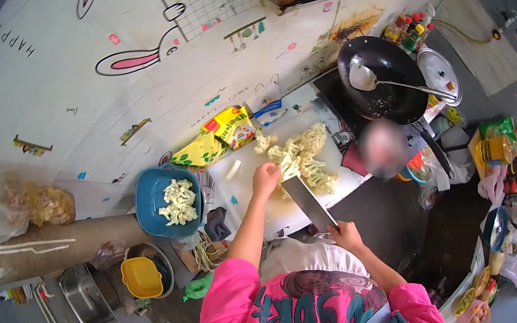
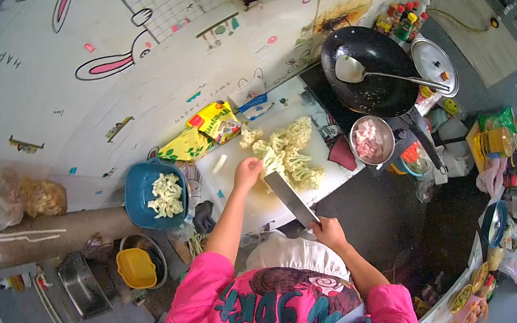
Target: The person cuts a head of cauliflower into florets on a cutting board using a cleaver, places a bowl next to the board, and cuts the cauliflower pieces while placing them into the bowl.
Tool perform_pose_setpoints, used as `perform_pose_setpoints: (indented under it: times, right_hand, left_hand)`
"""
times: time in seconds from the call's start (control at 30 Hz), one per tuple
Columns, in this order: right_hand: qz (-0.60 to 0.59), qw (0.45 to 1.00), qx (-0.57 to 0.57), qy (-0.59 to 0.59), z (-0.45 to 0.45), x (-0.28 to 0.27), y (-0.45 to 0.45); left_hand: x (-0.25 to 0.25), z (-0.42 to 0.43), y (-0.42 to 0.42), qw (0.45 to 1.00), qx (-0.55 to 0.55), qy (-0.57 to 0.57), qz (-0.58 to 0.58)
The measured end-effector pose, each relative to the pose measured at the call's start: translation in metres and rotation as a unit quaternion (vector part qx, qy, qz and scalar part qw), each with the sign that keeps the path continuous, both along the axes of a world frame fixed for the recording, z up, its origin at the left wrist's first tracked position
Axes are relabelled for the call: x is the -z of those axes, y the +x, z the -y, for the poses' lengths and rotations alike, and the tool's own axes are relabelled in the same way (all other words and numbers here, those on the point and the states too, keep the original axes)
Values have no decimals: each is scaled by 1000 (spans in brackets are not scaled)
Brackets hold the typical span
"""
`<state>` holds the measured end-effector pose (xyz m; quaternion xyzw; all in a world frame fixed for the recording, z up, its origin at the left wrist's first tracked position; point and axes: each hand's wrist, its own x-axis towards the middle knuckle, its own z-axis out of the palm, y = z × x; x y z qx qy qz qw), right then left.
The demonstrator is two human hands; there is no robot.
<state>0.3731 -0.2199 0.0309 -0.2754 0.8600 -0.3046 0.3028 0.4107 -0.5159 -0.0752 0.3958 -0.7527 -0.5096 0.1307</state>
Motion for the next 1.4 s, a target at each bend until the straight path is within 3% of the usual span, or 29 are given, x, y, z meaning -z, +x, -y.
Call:
perform_pose_setpoints:
  times: [0.03,0.13,0.27,0.37,0.47,0.5,0.6,0.63,0.73,0.77,0.87,1.07,1.27,1.4]
  right_hand:
    - [8,1000,16,-2,-3,-1,-1]
    - [18,998,53,-7,-8,-4,-5]
    - [8,998,60,-4,-7,-1,-10]
    - [20,998,55,-15,2,-7,-12]
    - [19,999,33,-26,12,-5,-12]
    - [15,999,21,-29,16,-3,-12]
    - [-3,999,-31,-31,27,-2,-9]
    - [-9,998,-47,-29,30,-2,-8]
    - [-23,996,-83,-22,36,4,-5]
    - [-25,996,-86,-22,37,8,-3]
    - [-13,997,-71,-36,44,2,1]
    - [4,998,-51,-31,48,4,7]
    - [-13,999,-52,-7,51,3,12]
    - [18,1000,-9,-8,57,-4,10]
  left_hand:
    - [4,-7,-7,998,-13,-63,26]
    - [1,-15,-21,994,-24,-57,90]
    - [-1,-15,-16,994,-58,-80,48]
    - [-38,-15,3,995,-88,-31,-26]
    - [-59,-8,33,982,-152,109,-33]
    - [-28,-1,48,979,-151,111,-78]
    - [-31,0,75,949,-265,111,-130]
    - [-35,3,86,946,-275,144,-92]
    - [-34,5,105,901,-319,262,-133]
    - [-9,11,115,881,-286,329,-182]
    - [-25,6,112,827,-329,412,-196]
    - [-15,2,93,750,-360,481,-277]
    - [-16,-3,80,759,-345,501,-231]
    - [0,-4,88,735,-337,540,-235]
